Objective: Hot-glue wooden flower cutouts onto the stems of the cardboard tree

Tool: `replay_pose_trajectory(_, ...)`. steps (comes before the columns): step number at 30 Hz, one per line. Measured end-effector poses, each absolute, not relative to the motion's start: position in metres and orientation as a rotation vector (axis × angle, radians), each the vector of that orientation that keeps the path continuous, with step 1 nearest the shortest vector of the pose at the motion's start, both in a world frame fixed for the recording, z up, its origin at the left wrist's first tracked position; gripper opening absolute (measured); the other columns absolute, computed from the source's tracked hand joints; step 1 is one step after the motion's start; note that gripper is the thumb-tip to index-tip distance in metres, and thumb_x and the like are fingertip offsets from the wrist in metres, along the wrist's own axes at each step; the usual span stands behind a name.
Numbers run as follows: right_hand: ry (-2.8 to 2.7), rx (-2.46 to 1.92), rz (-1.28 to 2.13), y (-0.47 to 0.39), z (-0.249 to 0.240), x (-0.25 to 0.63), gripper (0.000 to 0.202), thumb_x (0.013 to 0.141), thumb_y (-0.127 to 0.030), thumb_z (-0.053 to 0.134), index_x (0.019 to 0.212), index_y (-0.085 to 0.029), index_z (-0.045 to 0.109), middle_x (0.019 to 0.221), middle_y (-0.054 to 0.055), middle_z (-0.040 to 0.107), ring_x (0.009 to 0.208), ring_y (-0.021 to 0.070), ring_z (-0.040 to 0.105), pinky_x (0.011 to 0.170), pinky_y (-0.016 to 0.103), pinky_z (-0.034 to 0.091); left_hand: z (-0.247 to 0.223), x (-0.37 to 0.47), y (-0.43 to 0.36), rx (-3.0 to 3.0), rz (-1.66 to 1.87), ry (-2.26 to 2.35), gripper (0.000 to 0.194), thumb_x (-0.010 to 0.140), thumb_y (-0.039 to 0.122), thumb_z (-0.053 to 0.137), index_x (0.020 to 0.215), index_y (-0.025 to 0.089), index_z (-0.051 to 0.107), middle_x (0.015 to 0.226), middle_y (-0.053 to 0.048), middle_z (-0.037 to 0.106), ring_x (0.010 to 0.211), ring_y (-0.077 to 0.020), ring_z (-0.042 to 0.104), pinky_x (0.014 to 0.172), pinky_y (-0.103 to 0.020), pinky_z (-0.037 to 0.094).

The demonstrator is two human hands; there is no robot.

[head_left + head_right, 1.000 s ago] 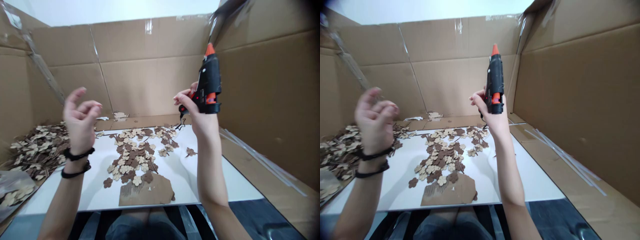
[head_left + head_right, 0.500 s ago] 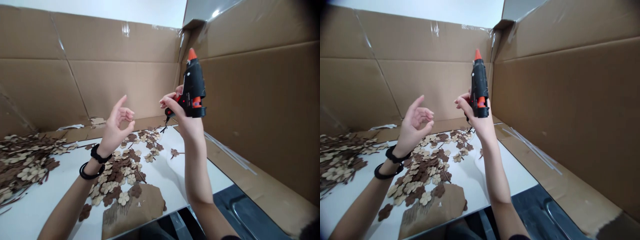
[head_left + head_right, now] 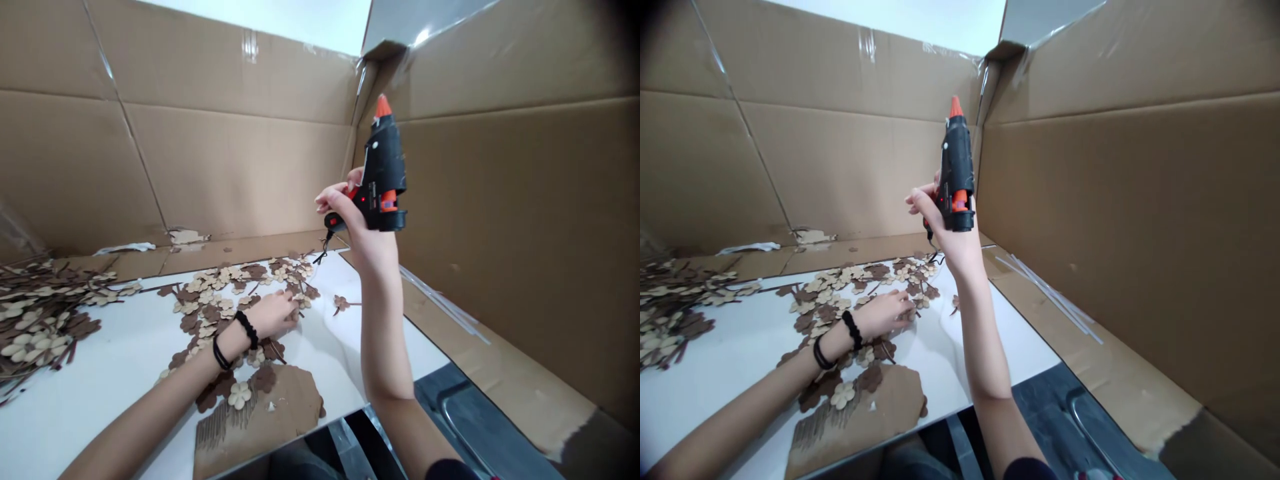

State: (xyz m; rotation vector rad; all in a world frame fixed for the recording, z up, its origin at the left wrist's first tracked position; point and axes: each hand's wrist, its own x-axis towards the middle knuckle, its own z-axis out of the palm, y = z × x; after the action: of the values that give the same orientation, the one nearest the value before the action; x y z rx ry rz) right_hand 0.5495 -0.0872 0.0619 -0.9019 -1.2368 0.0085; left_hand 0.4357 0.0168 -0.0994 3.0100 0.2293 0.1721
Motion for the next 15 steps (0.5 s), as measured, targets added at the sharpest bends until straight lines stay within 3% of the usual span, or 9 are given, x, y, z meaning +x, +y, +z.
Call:
replay_pose_trajectory(4,-1.230,-0.880,0.052,-0.089,0.064,0.545,0.019,0.080,-0.032,0.061,0.090,-0.024,0.046,0.074,-0.003,0.060,0.070,0.0121,0.059,0.075,0.030,0.047,-0.119,0.440,0.020,3.047,0.151,0.334,0.019,0.083,0.009,0.047,0.077,0.011,0.065,0.077,-0.012,0.065,0.072,-0.0208,0.063,0.071,-0.030,0.049)
replay_pose_trajectory(10,-1.351,-1.037,0.252,-0.099,0.063,0.552,0.023,0.080,-0.039,0.063,0.082,-0.023,0.047,0.065,-0.004,0.049,0.057,0.0104,0.046,0.056,0.026,0.039,-0.068,0.425,0.035,2.685,0.652,0.398,0.017,0.088,0.022,0.046,0.081,0.017,0.061,0.092,-0.006,0.067,0.085,-0.0177,0.063,0.080,-0.028,0.047)
replay_pose_trajectory(12,-1.440,-1.072,0.343,-0.101,0.061,0.557,0.023,0.081,-0.041,0.061,0.080,-0.022,0.048,0.061,-0.005,0.045,0.054,0.0098,0.040,0.053,0.025,0.034,-0.044,0.414,0.041,2.330,0.764,0.482,0.020,0.090,0.029,0.042,0.082,0.017,0.056,0.081,-0.005,0.066,0.073,-0.0166,0.064,0.067,-0.027,0.049)
replay_pose_trajectory(15,-1.609,-1.074,0.416,-0.098,0.057,0.561,0.028,0.080,-0.047,0.061,0.082,-0.020,0.054,0.065,-0.002,0.052,0.054,0.0100,0.040,0.053,0.026,0.032,-0.010,0.392,0.042,1.846,0.784,0.526,0.023,0.092,0.039,0.038,0.089,0.017,0.046,0.067,-0.002,0.061,0.055,-0.0158,0.064,0.046,-0.022,0.043)
